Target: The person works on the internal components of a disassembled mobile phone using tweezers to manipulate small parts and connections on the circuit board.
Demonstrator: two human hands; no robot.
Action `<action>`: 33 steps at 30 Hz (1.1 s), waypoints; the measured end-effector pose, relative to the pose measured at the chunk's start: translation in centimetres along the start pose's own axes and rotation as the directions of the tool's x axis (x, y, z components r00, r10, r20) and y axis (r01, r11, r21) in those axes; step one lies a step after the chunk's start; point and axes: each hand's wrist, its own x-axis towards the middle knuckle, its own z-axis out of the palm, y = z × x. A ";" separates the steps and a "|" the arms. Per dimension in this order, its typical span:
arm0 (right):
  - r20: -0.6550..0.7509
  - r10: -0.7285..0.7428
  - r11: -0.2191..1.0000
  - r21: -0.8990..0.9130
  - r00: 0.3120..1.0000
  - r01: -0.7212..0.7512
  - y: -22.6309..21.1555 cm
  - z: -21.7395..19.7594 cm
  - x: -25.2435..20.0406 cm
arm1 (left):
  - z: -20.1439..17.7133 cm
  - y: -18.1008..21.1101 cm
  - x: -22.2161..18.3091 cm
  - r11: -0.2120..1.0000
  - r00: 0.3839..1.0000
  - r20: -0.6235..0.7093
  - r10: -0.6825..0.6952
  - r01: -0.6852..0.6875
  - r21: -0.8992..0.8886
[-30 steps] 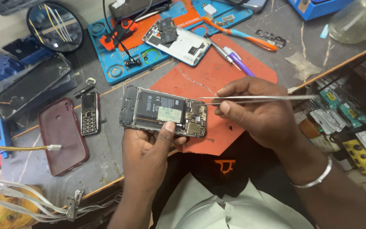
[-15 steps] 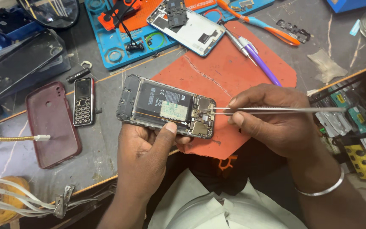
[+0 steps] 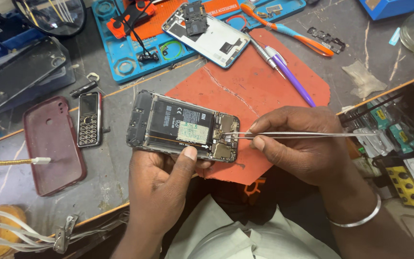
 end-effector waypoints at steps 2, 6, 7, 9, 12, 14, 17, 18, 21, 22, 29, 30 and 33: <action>0.002 -0.029 0.996 -0.084 1.000 0.029 -0.1 -0.1 0.1 | 0.0 -0.1 -0.1 1.000 1.000 0.013 0.009 -0.009 0.008; 0.015 0.031 0.998 0.049 0.999 -0.031 -0.2 0.0 0.2 | 0.0 0.1 -0.1 1.000 1.000 0.019 0.021 -0.022 0.021; 0.017 0.033 0.999 0.042 0.999 -0.034 -0.2 0.0 0.2 | 0.0 0.2 -0.1 1.000 1.000 0.017 0.013 -0.014 0.028; 0.016 0.038 0.999 0.039 0.999 -0.038 -0.2 0.0 0.2 | 0.1 0.2 -0.1 1.000 1.000 0.008 0.009 -0.009 0.024; 0.011 0.050 0.998 0.047 0.999 -0.051 -0.3 0.0 0.1 | 0.0 0.2 -0.1 0.998 1.000 -0.002 0.004 -0.004 0.055; 0.010 0.063 0.997 0.045 0.998 -0.064 -0.3 0.0 0.1 | 0.0 0.1 -0.1 0.997 1.000 -0.003 0.000 0.000 0.075; 0.023 0.104 0.994 0.043 0.994 -0.104 -0.4 -0.1 0.3 | 0.0 0.1 -0.1 0.999 1.000 0.001 0.003 -0.003 0.051; 0.031 0.101 0.993 0.051 0.994 -0.102 -0.4 -0.1 0.4 | 0.1 0.1 -0.1 1.000 1.000 0.003 0.006 -0.006 0.021; 0.048 0.098 0.992 0.081 0.994 -0.102 -0.5 -0.3 0.7 | 0.2 0.2 -0.1 1.000 1.000 0.007 0.009 -0.009 -0.018; 0.050 0.101 0.990 0.095 0.994 -0.106 -0.4 -0.3 0.7 | 0.2 0.2 -0.1 1.000 1.000 0.009 0.008 -0.008 -0.023; 0.090 0.194 0.960 0.189 0.977 -0.208 -0.6 -0.4 1.3 | 0.1 0.1 -0.1 1.000 1.000 0.013 0.017 -0.017 0.003; 0.091 0.206 0.958 0.186 0.974 -0.220 -0.6 -0.5 1.4 | 0.1 0.1 -0.1 1.000 1.000 0.012 0.020 -0.020 0.022; 0.109 0.220 0.951 0.195 0.969 -0.238 -0.8 -0.5 1.7 | 0.1 -0.1 -0.1 0.999 1.000 -0.006 0.023 -0.023 0.026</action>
